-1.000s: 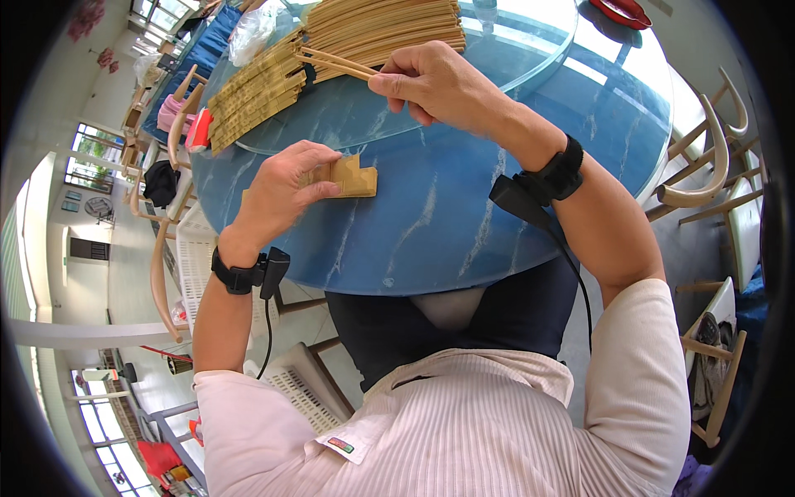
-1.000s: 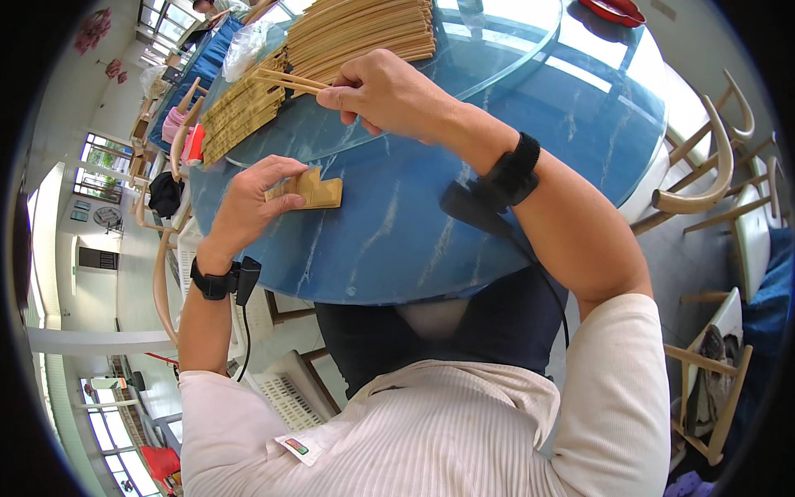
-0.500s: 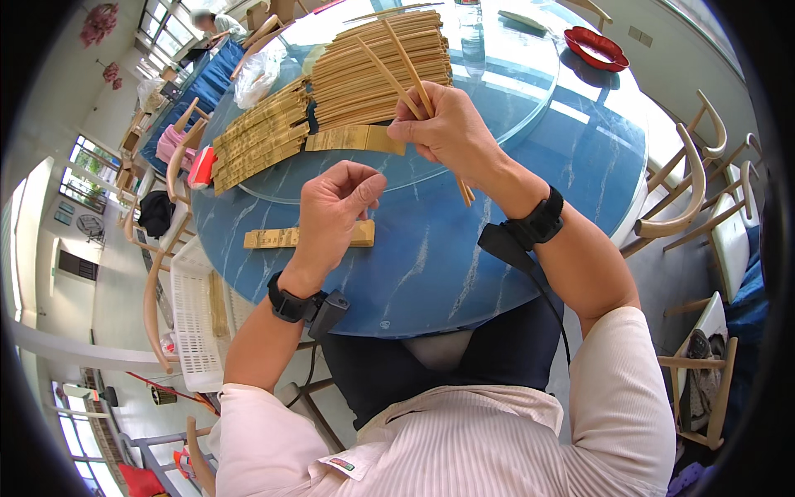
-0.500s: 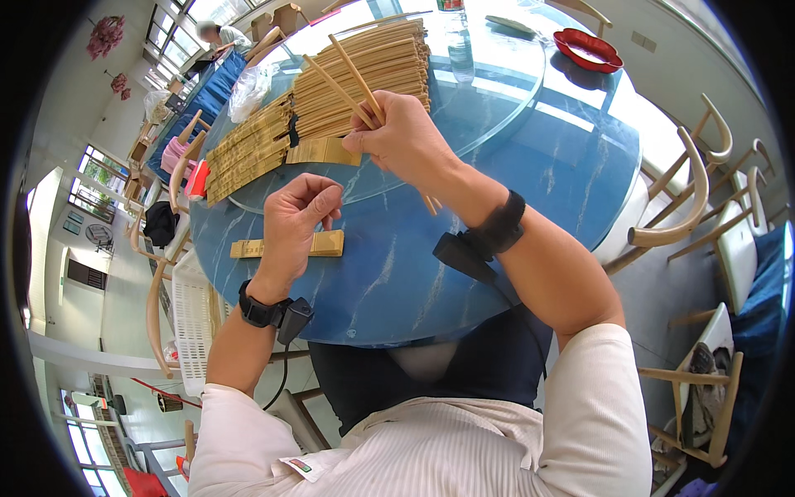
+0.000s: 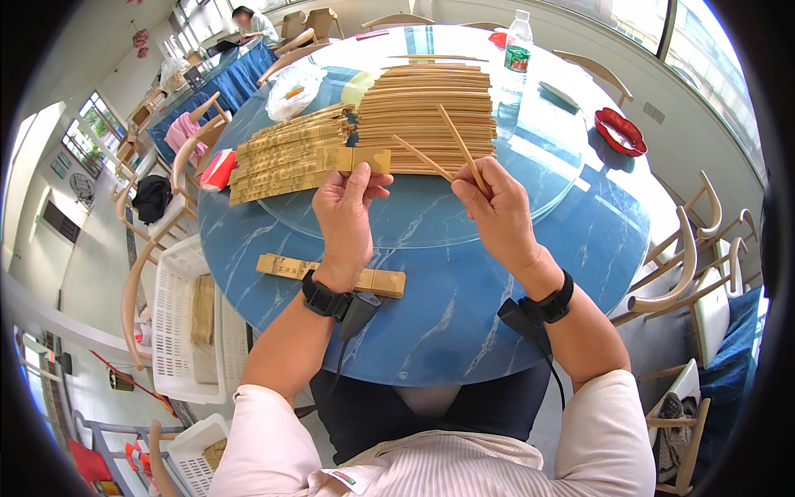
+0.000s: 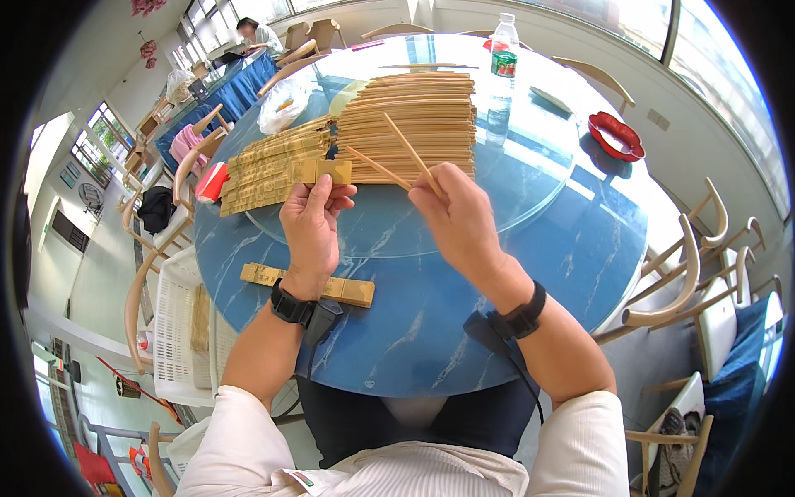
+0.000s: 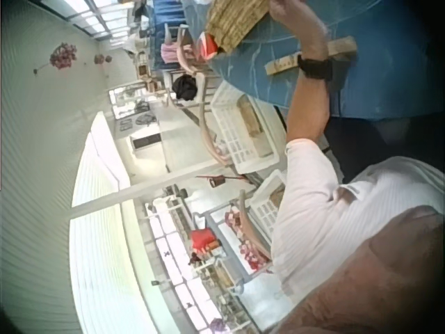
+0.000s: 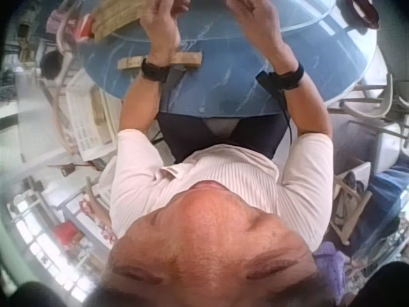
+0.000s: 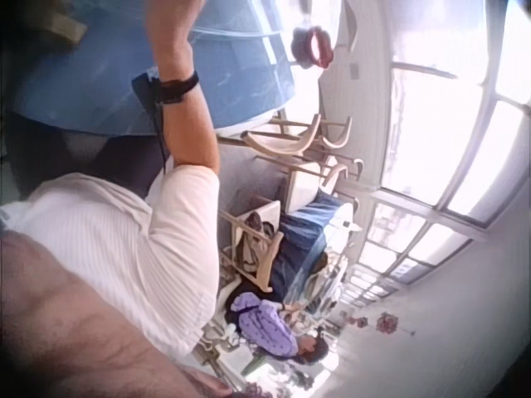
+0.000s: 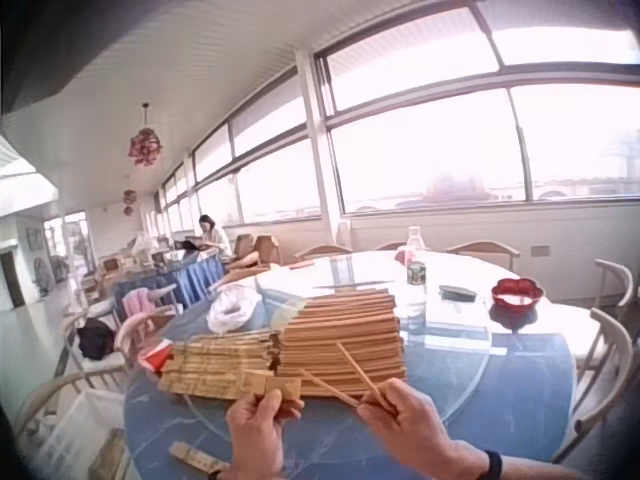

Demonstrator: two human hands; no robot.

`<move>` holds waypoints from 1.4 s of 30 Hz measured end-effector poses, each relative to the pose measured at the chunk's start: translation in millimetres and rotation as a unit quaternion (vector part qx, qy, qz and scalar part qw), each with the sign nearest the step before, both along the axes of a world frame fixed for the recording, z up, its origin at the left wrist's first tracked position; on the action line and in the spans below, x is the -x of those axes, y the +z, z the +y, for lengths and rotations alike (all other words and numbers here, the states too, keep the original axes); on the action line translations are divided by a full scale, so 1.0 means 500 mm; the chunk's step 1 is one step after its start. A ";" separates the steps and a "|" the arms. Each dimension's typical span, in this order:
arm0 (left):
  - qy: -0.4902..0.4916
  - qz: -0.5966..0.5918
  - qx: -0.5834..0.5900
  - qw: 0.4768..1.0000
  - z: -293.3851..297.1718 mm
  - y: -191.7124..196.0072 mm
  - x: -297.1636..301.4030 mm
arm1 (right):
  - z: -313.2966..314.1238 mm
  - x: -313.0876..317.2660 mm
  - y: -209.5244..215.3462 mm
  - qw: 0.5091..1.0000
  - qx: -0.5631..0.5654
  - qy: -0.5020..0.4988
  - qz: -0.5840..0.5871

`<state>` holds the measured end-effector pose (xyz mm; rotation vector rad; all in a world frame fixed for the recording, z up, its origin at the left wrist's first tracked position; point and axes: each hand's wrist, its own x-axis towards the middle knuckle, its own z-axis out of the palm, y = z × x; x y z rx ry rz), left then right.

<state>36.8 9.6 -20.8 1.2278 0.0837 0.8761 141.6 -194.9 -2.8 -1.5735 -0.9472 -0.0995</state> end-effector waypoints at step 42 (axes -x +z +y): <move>-0.059 -0.060 -0.009 0.996 -0.015 0.027 0.040 | -0.015 0.022 0.025 0.922 0.229 0.250 0.187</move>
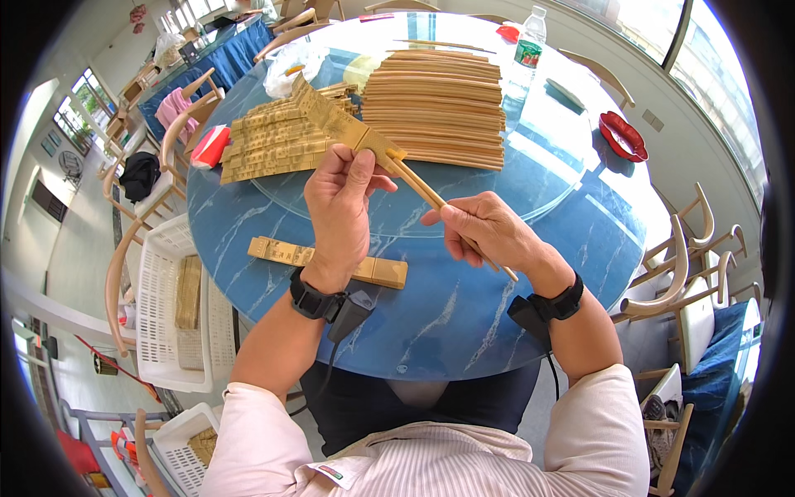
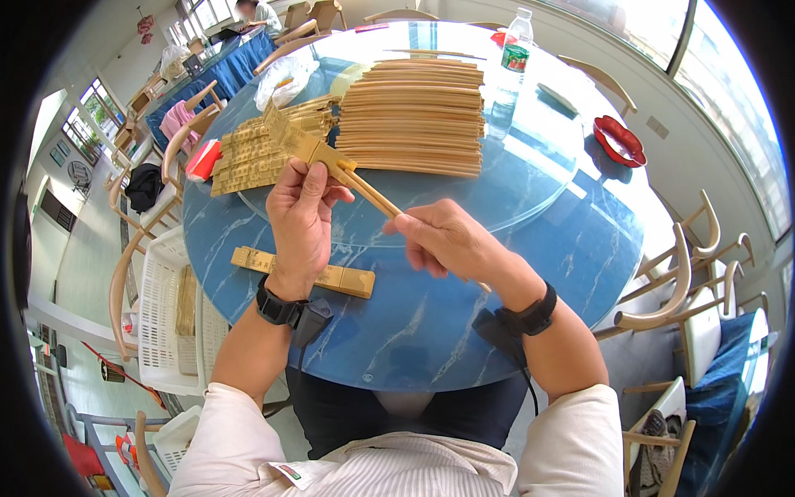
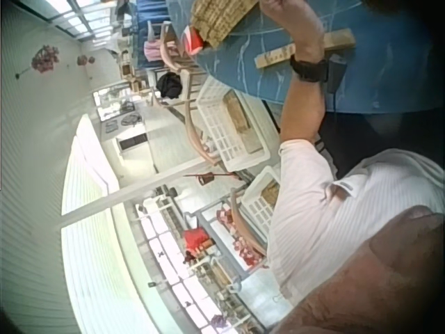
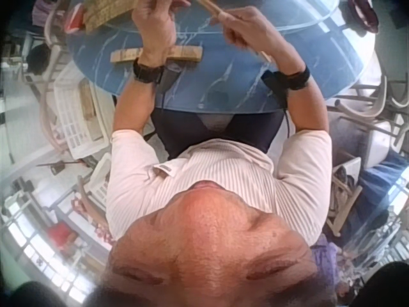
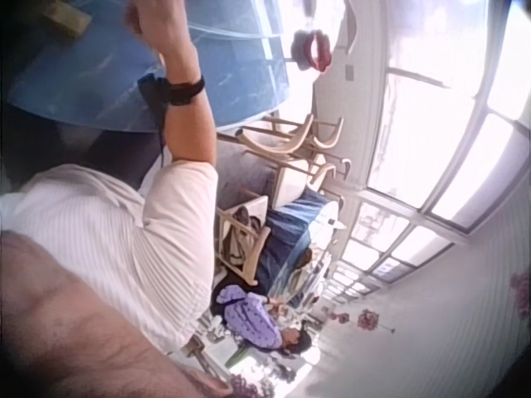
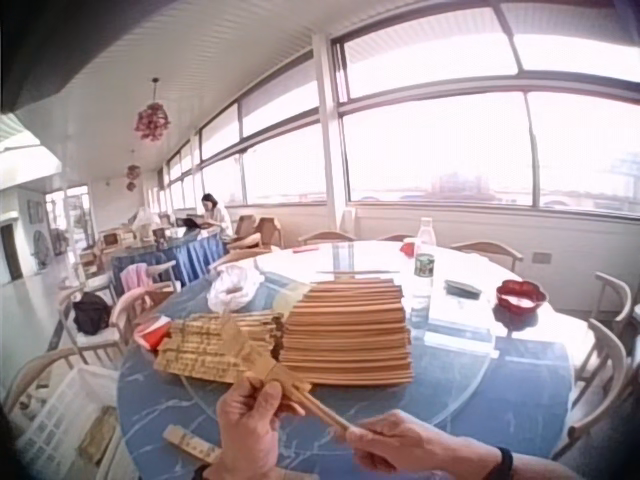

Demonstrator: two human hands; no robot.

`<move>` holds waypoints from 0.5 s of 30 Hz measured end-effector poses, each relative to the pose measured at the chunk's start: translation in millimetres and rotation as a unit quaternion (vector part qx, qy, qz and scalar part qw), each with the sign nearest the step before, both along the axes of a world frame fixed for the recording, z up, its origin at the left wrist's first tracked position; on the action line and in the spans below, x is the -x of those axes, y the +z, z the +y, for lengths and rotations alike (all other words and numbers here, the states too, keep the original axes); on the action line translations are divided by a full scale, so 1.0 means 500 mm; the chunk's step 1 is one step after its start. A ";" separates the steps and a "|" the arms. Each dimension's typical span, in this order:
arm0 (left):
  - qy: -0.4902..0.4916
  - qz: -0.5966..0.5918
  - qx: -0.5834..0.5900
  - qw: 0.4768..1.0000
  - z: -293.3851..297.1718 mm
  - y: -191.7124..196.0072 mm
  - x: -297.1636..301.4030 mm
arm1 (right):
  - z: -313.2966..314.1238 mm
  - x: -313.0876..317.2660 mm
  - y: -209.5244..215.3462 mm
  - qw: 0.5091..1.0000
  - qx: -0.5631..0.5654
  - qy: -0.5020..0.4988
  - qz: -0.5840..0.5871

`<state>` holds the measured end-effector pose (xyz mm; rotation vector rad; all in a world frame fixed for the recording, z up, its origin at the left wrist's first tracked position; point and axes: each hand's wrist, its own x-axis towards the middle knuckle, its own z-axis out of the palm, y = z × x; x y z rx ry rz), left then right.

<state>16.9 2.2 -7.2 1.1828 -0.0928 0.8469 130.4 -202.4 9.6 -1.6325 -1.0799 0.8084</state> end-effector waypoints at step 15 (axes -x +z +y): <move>-0.134 0.245 -0.144 0.949 -0.063 -0.011 0.013 | 0.004 -0.008 0.002 0.980 -0.001 -0.004 0.201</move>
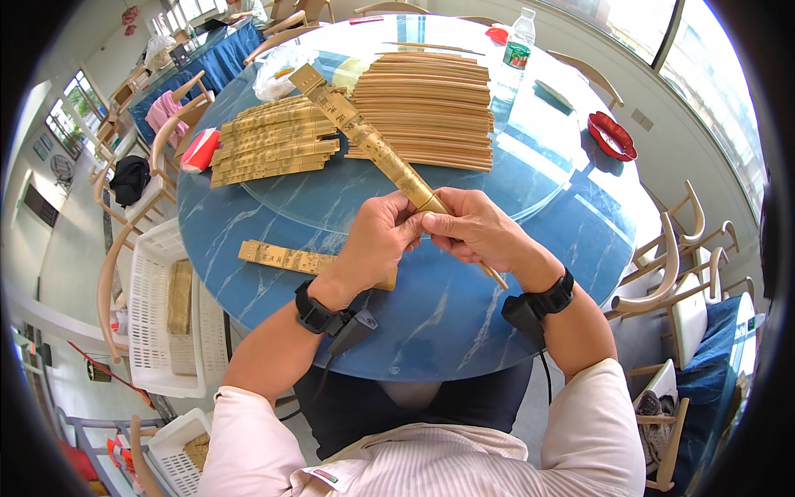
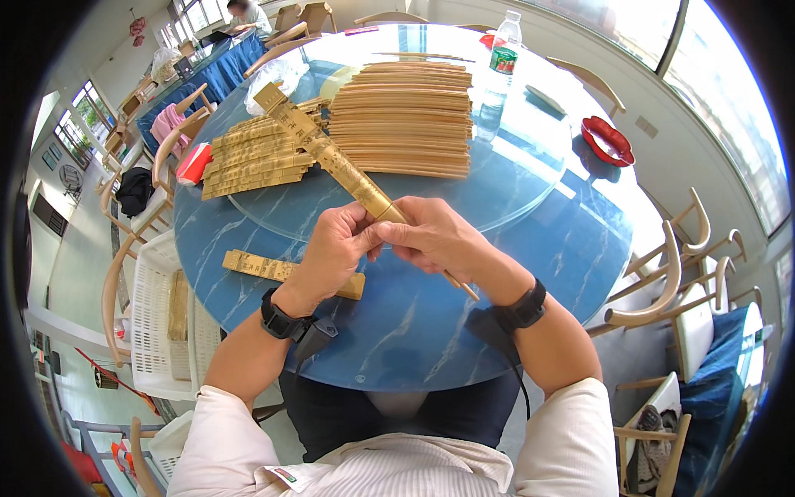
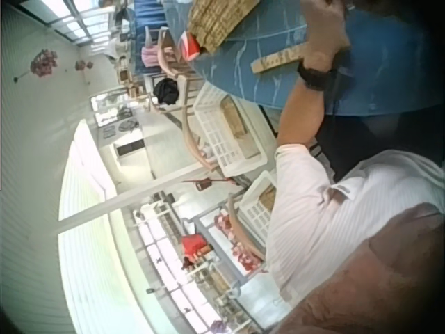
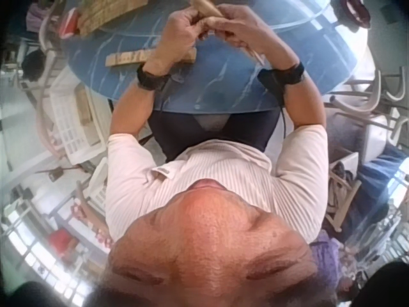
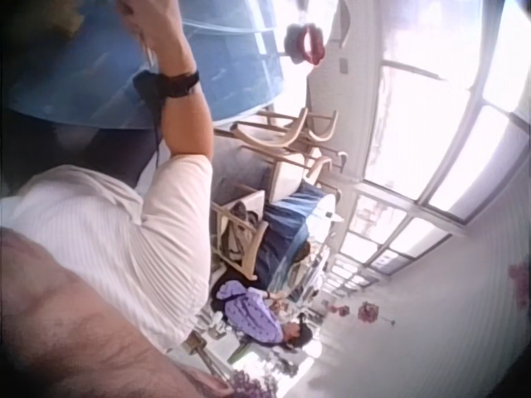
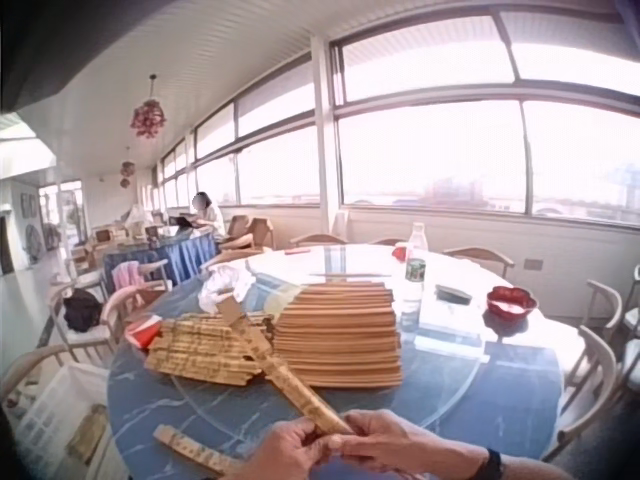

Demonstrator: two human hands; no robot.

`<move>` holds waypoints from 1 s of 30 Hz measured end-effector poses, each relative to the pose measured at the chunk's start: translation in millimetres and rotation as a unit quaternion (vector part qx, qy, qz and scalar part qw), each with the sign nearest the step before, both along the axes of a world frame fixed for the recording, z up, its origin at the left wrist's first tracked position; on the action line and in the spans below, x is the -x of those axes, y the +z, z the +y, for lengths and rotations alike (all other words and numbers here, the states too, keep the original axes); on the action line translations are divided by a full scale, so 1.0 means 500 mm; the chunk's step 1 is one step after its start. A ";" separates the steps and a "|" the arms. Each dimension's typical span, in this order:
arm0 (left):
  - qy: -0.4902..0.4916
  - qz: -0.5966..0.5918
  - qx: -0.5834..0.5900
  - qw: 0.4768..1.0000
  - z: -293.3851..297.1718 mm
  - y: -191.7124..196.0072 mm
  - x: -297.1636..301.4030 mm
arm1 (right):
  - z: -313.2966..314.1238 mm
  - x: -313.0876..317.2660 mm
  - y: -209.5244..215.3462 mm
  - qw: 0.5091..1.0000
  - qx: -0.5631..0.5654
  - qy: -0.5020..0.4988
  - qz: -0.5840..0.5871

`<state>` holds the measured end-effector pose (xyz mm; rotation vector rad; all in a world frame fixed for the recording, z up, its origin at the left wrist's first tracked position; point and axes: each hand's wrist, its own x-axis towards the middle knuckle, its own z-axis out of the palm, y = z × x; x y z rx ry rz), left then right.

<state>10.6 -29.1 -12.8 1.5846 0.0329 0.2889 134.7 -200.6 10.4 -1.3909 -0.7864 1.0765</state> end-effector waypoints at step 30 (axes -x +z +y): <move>0.135 -0.132 0.337 0.922 0.029 -0.012 -0.019 | 0.033 0.040 -0.028 0.993 0.064 -0.014 -0.096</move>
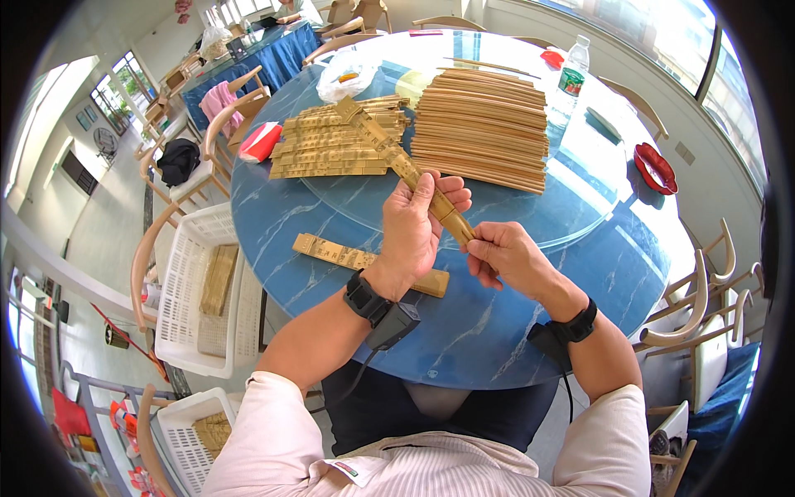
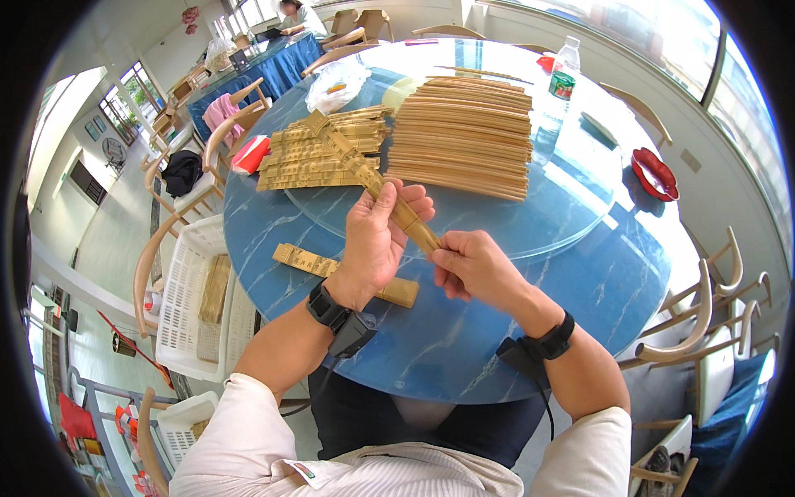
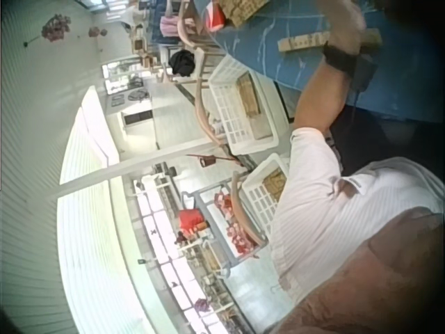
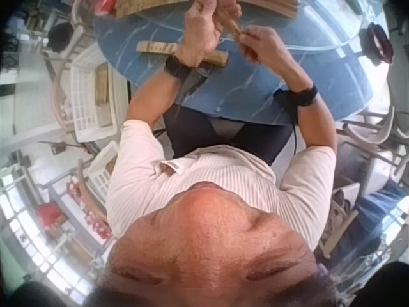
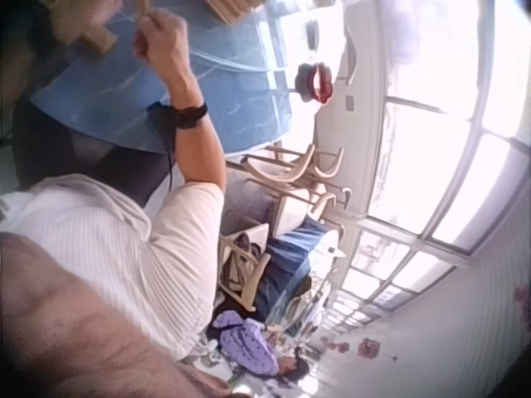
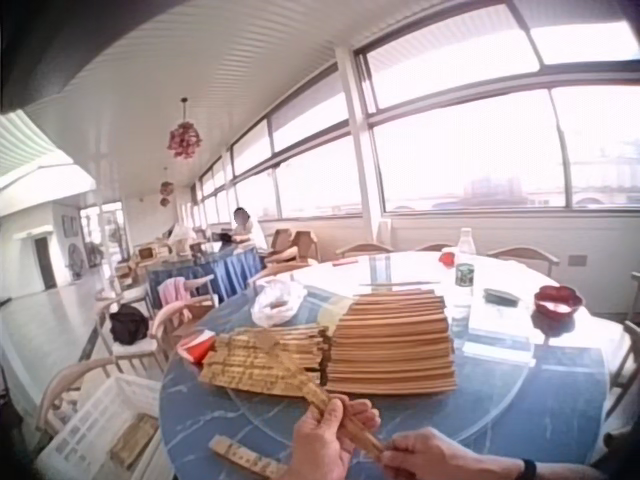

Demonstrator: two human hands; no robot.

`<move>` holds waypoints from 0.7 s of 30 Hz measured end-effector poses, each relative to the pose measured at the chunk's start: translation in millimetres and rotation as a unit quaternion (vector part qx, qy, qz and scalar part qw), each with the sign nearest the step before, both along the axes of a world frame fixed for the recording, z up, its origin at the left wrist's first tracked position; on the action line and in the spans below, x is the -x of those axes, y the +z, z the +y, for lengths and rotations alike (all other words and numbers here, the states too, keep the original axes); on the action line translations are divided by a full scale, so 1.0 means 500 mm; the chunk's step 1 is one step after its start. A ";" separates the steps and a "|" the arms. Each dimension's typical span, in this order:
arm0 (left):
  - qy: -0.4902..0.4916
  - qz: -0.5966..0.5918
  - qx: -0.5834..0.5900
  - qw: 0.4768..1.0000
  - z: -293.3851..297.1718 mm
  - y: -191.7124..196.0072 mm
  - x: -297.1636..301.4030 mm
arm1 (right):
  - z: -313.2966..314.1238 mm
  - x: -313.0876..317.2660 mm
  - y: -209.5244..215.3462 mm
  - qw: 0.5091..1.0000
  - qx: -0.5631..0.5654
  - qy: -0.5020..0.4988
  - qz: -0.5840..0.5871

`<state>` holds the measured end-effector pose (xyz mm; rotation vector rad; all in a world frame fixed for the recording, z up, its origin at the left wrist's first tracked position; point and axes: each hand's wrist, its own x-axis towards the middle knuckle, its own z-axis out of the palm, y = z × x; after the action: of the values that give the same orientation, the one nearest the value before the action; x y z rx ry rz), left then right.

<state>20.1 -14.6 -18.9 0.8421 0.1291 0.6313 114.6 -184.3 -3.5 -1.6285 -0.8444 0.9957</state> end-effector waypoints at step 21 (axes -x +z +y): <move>-0.001 -0.026 0.071 0.997 0.069 -0.008 -0.009 | 0.000 -0.002 -0.006 0.991 -0.112 -0.048 -0.056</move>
<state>24.4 19.9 -23.1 0.6887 0.1246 0.6340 115.5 -184.4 -6.6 -1.5273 -0.9106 0.7205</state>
